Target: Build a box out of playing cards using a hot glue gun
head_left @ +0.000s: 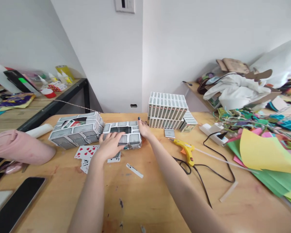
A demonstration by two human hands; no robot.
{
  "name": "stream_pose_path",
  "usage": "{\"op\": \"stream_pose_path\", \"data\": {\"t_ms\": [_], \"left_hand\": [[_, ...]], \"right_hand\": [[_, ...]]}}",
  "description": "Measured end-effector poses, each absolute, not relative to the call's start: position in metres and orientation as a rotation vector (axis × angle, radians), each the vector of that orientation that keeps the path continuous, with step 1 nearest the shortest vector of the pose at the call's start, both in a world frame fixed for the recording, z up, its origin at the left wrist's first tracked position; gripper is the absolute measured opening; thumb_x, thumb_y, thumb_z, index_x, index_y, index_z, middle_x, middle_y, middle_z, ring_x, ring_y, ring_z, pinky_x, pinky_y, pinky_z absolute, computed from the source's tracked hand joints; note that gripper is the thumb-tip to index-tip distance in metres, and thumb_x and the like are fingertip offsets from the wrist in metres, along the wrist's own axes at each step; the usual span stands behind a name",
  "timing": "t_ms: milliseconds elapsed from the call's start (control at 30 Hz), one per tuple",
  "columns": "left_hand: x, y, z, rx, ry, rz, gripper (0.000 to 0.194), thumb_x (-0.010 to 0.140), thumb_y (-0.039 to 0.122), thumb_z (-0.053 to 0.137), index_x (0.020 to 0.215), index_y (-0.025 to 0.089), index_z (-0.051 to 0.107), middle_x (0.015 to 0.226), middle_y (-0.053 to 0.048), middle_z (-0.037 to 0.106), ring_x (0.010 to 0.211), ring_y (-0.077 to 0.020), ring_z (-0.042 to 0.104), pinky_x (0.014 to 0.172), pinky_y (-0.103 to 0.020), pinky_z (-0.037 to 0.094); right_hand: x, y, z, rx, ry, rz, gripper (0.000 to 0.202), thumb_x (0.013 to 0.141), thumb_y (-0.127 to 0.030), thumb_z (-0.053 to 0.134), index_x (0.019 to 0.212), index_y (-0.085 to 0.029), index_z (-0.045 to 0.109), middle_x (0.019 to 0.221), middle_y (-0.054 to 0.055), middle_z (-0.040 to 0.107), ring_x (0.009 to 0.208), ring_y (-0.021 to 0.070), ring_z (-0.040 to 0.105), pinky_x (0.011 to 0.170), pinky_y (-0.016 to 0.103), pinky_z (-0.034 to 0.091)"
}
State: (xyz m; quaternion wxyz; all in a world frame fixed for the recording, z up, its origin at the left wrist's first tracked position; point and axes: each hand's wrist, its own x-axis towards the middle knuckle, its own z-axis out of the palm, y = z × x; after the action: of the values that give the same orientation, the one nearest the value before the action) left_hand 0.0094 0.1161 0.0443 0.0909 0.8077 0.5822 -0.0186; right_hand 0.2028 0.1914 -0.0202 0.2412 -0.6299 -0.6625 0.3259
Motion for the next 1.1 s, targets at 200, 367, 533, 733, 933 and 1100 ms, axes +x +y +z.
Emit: {"op": "stream_pose_path", "data": {"t_ms": [200,367,533,733,933,1100], "left_hand": [[0.002,0.117,0.043,2.430,1.697,-0.109,0.050,0.082,0.035,0.050,0.131,0.033,0.042,0.131,-0.006,0.052,0.127,-0.0262,0.041,0.108,-0.055,0.011],[0.000,0.119,0.042,2.420,1.714,-0.120,0.053,0.081,0.038,0.049,0.132,0.034,0.040,0.132,-0.005,0.052,0.127,-0.0277,0.040,0.108,-0.054,0.012],[0.001,0.117,0.043,2.413,1.694,-0.094,0.054,0.080,0.038,0.050,0.133,0.034,0.039,0.133,-0.004,0.052,0.128,-0.0269,0.039,0.108,-0.053,0.011],[0.000,0.115,0.045,2.365,1.712,-0.012,0.053,0.078,0.036,0.054,0.130,0.035,0.043,0.132,-0.004,0.053,0.126,-0.0281,0.040,0.107,-0.054,0.012],[-0.003,0.117,0.043,2.368,1.720,0.040,0.052,0.081,0.037,0.052,0.132,0.036,0.043,0.131,-0.004,0.053,0.126,-0.0275,0.041,0.107,-0.053,0.014],[-0.002,0.123,0.037,2.404,1.706,0.143,0.052,0.080,0.037,0.054,0.131,0.034,0.046,0.130,-0.004,0.055,0.124,-0.0278,0.043,0.107,-0.052,0.015]], "right_hand": [[0.205,0.175,-0.014,-1.863,-1.987,0.615,0.039,0.096,-0.040,0.035,0.122,-0.019,0.055,0.129,0.010,0.054,0.118,0.0237,0.051,0.099,0.044,0.040],[0.217,0.168,-0.006,-1.911,-2.255,0.472,0.032,0.090,-0.032,0.055,0.118,-0.017,0.054,0.119,0.009,0.057,0.099,0.0201,0.059,0.082,0.040,0.051],[0.218,0.173,0.005,-1.893,-2.473,0.278,0.033,0.090,-0.032,0.054,0.119,-0.017,0.054,0.119,0.009,0.056,0.100,0.0205,0.059,0.083,0.041,0.051],[0.218,0.187,0.017,-1.864,-2.654,0.257,0.032,0.090,-0.032,0.054,0.118,-0.017,0.055,0.120,0.009,0.057,0.100,0.0200,0.059,0.084,0.041,0.051],[0.218,0.177,0.026,-1.968,-2.563,0.315,0.032,0.090,-0.032,0.054,0.118,-0.016,0.055,0.119,0.010,0.057,0.100,0.0204,0.059,0.083,0.040,0.051],[0.221,0.144,0.037,-2.110,-2.358,0.373,0.029,0.091,-0.032,0.051,0.114,-0.015,0.057,0.115,0.010,0.059,0.098,0.0206,0.060,0.082,0.039,0.050]]}}
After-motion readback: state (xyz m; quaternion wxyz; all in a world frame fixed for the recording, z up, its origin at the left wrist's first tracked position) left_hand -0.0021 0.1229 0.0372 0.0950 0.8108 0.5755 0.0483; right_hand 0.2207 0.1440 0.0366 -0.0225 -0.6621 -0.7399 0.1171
